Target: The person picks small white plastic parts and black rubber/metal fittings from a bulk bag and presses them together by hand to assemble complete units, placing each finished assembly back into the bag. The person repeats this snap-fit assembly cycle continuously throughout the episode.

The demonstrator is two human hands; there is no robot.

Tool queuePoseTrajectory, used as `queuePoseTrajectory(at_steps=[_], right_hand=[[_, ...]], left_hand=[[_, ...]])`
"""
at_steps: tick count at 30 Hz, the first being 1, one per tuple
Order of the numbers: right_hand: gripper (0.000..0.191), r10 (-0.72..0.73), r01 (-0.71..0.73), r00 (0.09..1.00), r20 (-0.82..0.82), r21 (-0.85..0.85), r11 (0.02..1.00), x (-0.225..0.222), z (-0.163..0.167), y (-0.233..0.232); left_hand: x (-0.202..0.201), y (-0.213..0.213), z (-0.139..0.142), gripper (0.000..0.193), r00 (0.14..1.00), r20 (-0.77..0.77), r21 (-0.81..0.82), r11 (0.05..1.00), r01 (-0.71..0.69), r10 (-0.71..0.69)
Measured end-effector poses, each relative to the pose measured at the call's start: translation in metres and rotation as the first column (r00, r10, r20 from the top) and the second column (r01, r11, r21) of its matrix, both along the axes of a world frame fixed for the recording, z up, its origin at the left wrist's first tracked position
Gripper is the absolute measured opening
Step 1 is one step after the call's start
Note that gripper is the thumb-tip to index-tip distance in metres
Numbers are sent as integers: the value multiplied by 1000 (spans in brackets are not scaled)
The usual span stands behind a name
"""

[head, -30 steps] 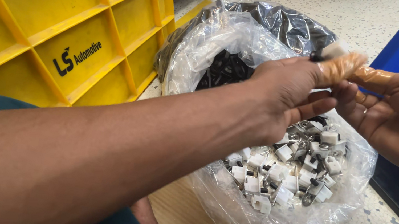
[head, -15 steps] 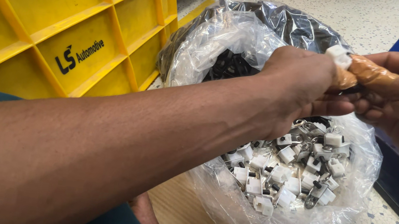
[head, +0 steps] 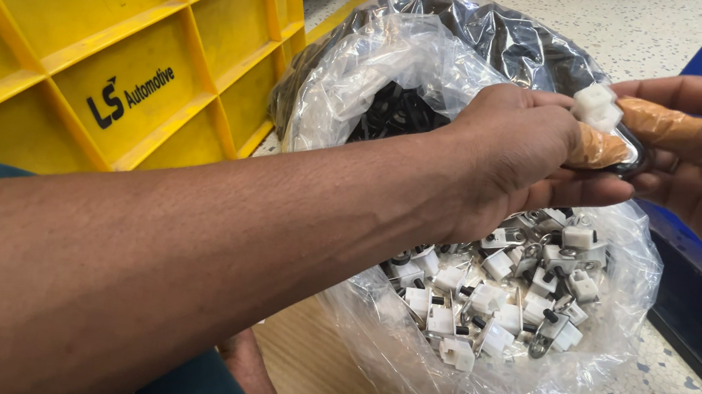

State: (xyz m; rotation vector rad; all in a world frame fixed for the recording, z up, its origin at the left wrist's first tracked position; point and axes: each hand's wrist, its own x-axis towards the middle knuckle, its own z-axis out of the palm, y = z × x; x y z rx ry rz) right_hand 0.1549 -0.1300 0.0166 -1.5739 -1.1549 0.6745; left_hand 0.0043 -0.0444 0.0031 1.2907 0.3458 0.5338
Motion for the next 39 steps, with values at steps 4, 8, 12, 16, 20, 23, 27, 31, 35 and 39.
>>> queuePoseTrajectory(at_steps=[4, 8, 12, 16, 20, 23, 27, 31, 35, 39], right_hand=[[43, 56, -57, 997, -47, -34, 998, -7, 6, -3], [36, 19, -16, 999, -39, 78, 997, -10, 8, -1], [34, -48, 48, 994, -99, -1, 999, -3, 1, 3], [39, -49, 47, 965, -257, -16, 999, 10, -10, 5], [52, 178, -180, 955, -236, 13, 984, 17, -10, 5], [34, 104, -105, 980, -168, 6, 995, 13, -9, 3], [32, 29, -21, 991, -128, 65, 998, 5, -7, 1], [33, -29, 41, 991, -127, 93, 995, 7, -9, 2], [43, 146, -121, 935, -323, 98, 988, 28, -19, 6], [42, 43, -25, 982, -185, 97, 995, 72, -22, 24]], left_hand=[[1, -3, 1, 33, 1000, -8, 15, 1000, -1, 1], [2, -4, 4, 37, 1000, -7, 50, 999, 14, -14], [-2, -1, 4, 41, 1000, 14, 16, 1000, -21, 21], [-4, 3, 0, 42, 995, 23, 8, 995, -101, 100], [-3, 5, -2, 46, 993, 18, 51, 991, -120, 119], [-2, 2, -2, 49, 992, 25, 39, 992, -122, 121], [2, 0, -1, 46, 980, 153, -44, 991, -123, 129], [2, -1, -4, 45, 967, 140, -73, 976, -206, 214], [-4, -4, 0, 42, 977, 132, -77, 984, -159, 168], [-15, 8, 28, 55, 973, -149, -19, 983, -181, 176]])
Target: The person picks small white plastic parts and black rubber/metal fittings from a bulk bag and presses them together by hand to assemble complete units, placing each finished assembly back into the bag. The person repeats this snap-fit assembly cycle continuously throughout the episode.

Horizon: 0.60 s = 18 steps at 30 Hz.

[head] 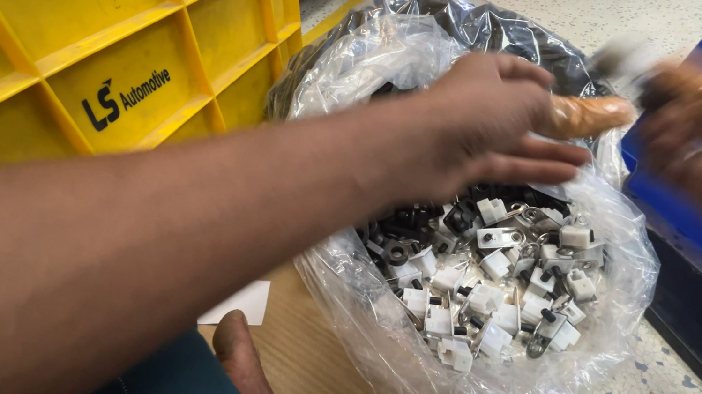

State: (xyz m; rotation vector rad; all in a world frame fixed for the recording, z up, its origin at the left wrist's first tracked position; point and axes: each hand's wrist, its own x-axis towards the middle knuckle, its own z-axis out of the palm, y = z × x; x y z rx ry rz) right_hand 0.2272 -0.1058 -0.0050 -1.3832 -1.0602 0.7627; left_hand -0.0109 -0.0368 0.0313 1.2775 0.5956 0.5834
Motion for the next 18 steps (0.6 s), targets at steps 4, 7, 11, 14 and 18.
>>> queuePoseTrajectory(at_steps=[4, 7, 11, 14, 18], right_hand=[[42, -412, 437, 883, 227, -74, 896, 46, 17, 12], [43, -347, 397, 894, 283, -144, 906, 32, 14, 4], [47, 116, 71, 884, 454, -375, 924, -55, -19, -4], [38, 489, -154, 492, 720, -481, 863, -115, -42, -14], [41, 618, -193, 269, 738, -588, 786, -134, -43, -32]], left_hand=[[-33, 44, 9, 46, 929, -287, 538, 842, -44, 232], [-42, 72, -1, 30, 825, -482, 611, 788, 74, 296], [-43, 67, -21, 27, 592, -785, 556, 628, 545, 182], [-41, 37, -43, 40, 336, -876, 477, 516, 712, 346], [-44, 6, -79, 20, 483, -697, 681, 280, 676, 530]])
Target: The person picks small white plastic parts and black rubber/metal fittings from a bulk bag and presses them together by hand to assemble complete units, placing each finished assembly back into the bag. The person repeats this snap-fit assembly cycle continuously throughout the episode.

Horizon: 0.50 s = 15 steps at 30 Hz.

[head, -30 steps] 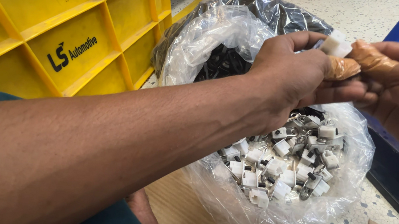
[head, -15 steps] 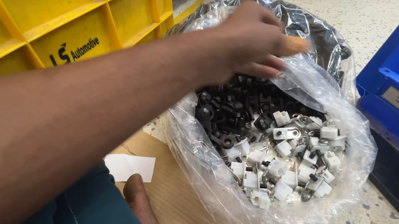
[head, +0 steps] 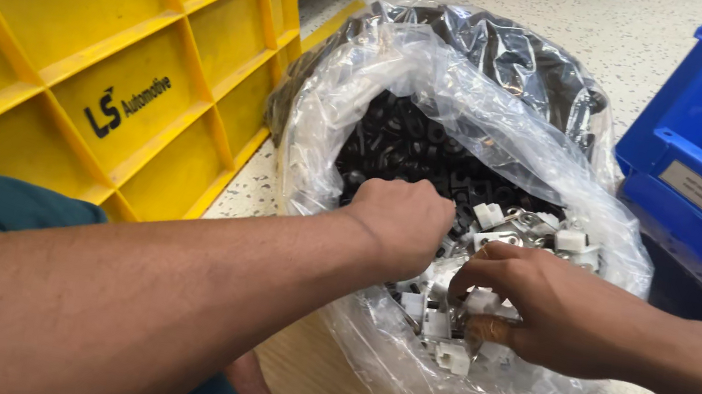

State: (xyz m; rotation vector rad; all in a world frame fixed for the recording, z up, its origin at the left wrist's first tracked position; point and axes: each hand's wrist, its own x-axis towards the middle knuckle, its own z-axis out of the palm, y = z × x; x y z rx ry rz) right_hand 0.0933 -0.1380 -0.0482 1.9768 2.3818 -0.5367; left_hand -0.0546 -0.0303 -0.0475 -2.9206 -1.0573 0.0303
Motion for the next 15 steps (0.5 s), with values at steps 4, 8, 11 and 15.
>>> queuePoseTrajectory(at_steps=[4, 8, 11, 15], right_hand=[[37, -50, 50, 999, 13, -17, 999, 0, 4, -2], [25, -116, 113, 990, -86, -32, 993, -3, 1, 0], [27, -205, 198, 976, -78, -86, 976, -4, 2, -2], [28, -344, 315, 915, -212, -161, 935, -1, 13, 4]], left_hand=[[5, 1, -16, 21, 999, -32, 43, 999, 6, -5], [4, -3, -23, 20, 998, -58, 101, 994, 26, -20], [3, -6, -13, 22, 999, -36, 71, 997, 12, -10], [14, 11, 33, 42, 981, 118, -145, 980, -135, 153]])
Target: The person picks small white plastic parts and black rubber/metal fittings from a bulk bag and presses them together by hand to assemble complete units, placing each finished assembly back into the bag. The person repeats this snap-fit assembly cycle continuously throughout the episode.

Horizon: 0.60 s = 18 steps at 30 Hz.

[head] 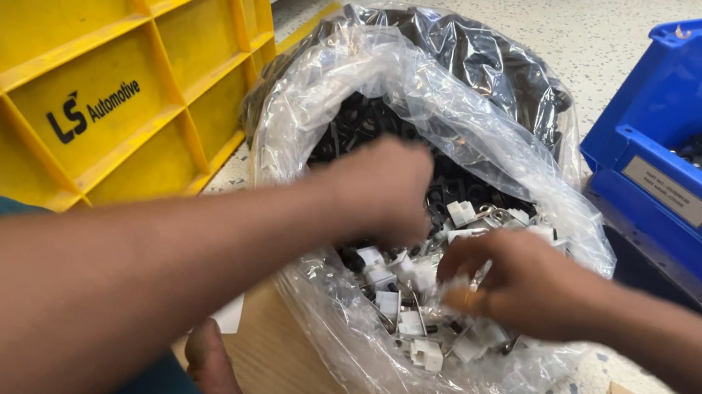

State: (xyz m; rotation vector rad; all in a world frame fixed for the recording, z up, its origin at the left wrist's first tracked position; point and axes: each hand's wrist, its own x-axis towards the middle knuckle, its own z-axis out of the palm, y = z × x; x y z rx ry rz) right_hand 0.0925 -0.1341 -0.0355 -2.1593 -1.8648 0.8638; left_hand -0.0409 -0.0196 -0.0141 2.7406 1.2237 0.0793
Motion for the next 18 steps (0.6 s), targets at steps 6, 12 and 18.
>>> queuePoseTrajectory(at_steps=[6, 12, 18], right_hand=[[41, -180, 342, 691, -701, 97, 935, 39, 27, 15], [37, -59, 554, 565, -823, 326, 767, 66, 37, 14], [33, -92, 552, 676, -731, 420, 720, 63, 46, 11]], left_hand=[[-6, 26, 54, 25, 703, 529, -790, 579, 203, 476], [-2, 13, 50, 34, 583, 666, -745, 460, 484, 465], [13, 8, 38, 30, 579, 696, -715, 477, 511, 424]])
